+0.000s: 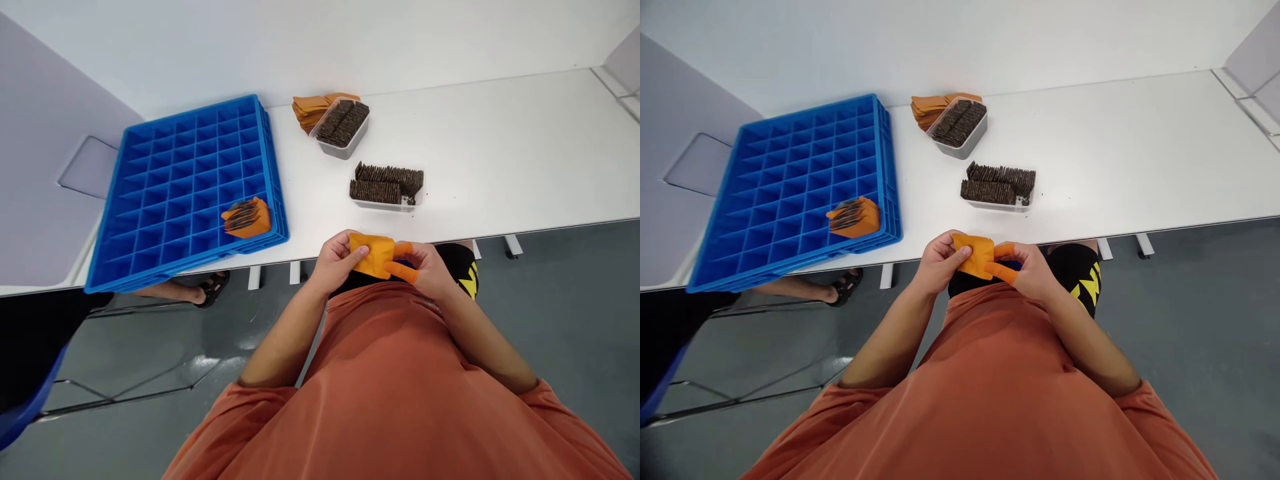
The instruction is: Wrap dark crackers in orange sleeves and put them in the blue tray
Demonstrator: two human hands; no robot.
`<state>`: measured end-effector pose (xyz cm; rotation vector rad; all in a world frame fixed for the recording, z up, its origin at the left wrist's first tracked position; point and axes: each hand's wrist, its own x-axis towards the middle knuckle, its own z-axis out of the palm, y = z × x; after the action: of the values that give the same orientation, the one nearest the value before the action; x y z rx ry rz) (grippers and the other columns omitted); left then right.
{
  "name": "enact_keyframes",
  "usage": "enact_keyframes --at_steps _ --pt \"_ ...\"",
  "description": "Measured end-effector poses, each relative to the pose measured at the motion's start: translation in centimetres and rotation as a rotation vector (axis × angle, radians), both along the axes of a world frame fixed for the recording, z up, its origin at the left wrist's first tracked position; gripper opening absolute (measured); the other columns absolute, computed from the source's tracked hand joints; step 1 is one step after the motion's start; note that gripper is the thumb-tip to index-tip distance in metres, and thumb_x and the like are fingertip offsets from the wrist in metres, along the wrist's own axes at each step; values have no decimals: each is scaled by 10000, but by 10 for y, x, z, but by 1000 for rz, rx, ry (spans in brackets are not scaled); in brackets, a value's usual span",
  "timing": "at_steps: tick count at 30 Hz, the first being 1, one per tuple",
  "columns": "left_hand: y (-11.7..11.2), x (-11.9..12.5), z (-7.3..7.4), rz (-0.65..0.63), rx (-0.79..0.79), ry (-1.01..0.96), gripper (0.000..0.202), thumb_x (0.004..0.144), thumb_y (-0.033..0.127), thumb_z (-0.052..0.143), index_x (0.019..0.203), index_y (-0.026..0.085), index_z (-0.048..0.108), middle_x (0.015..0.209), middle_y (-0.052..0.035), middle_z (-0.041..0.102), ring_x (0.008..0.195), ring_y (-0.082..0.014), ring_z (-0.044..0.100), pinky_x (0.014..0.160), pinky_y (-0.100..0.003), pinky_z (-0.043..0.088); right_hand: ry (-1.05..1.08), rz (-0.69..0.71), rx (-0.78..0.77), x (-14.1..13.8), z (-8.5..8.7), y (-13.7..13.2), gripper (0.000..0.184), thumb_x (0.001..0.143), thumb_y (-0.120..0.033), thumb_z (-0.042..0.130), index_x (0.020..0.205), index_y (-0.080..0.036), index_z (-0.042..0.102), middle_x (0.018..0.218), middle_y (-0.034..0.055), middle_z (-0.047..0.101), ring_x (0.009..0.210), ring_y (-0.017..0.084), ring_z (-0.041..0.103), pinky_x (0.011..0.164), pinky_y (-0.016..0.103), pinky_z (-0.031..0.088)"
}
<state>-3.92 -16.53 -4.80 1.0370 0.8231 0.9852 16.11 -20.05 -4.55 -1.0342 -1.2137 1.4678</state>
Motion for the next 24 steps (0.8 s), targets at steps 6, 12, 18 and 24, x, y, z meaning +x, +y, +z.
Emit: enact_keyframes --at_steps 6,12,18,24 --pt "-2 2 0 184 68 70 442 716 507 899 832 177 630 742 6 707 644 -103 638 624 -215 528 -273 -132 87 -5 9 -6 233 792 -435 788 863 -214 766 889 45 789 809 189 698 828 366 568" --pt "-5 3 5 130 99 65 420 754 501 876 853 181 624 794 -11 725 672 -119 652 630 -236 537 -338 -213 144 -16 15 -14 245 799 -443 775 744 -220 689 729 3 716 668 148 587 700 324 504" --pt "-11 9 1 82 89 -7 377 783 471 863 868 179 639 764 4 706 640 -98 628 612 -211 522 51 -119 -34 -26 0 -11 490 687 -646 840 677 -219 601 686 -21 636 656 125 534 702 304 509" --pt "-15 13 -1 129 50 -18 398 758 477 880 857 172 643 736 17 679 619 -88 608 601 -196 513 364 -135 -245 -32 -5 -6 494 621 -683 858 732 -230 695 697 -24 657 665 126 562 682 277 510"
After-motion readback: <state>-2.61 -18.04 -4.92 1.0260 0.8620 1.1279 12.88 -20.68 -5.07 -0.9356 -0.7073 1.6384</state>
